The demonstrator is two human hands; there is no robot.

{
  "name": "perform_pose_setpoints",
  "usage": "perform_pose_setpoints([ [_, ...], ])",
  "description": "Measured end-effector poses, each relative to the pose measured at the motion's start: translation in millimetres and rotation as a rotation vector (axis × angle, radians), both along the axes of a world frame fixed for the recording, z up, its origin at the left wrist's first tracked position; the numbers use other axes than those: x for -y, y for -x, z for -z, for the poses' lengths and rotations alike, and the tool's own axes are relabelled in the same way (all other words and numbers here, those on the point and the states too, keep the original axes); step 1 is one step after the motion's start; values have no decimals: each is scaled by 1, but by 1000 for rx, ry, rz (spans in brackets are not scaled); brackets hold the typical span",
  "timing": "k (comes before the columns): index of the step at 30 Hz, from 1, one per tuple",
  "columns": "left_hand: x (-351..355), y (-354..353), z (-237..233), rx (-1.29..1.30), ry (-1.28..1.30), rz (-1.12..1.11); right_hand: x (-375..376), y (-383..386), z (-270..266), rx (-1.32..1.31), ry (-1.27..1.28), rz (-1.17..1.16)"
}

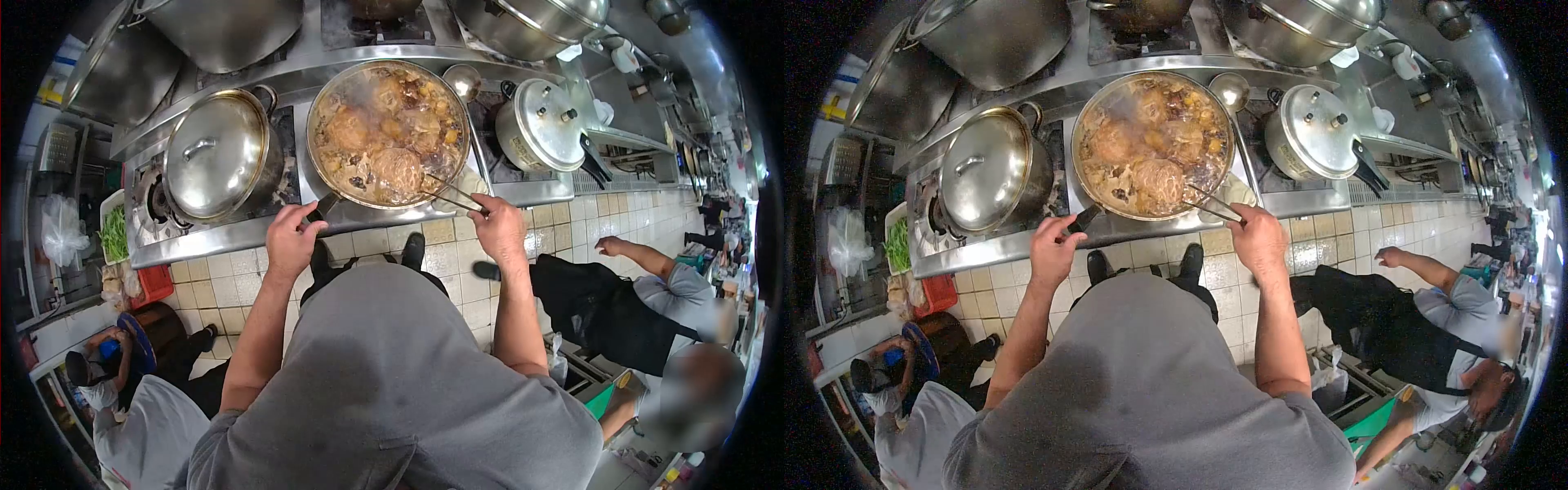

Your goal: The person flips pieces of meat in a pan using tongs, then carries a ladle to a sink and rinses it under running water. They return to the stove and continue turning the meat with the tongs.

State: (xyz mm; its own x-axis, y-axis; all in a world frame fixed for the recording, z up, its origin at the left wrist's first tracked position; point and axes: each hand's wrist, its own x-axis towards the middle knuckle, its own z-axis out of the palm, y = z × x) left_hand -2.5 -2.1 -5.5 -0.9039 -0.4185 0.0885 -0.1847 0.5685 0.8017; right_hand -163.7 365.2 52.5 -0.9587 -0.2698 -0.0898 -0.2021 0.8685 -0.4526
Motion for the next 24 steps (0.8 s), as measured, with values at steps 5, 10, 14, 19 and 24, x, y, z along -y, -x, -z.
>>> perform_pose_setpoints([
  [5,0,0,-4,14,12,6,4,-2,9,-65,-85,-45],
  [10,-2,1,-7,19,3,-6,9,4,19,-225,-154,-150],
  [14,-2,1,-6,24,-4,-11,10,9,18,-273,-127,-186],
  [19,-2,1,-6,43,5,-11,14,8,13,-353,-83,-239],
  [24,-3,1,-9,49,18,-8,18,12,10,-323,-59,-241],
])
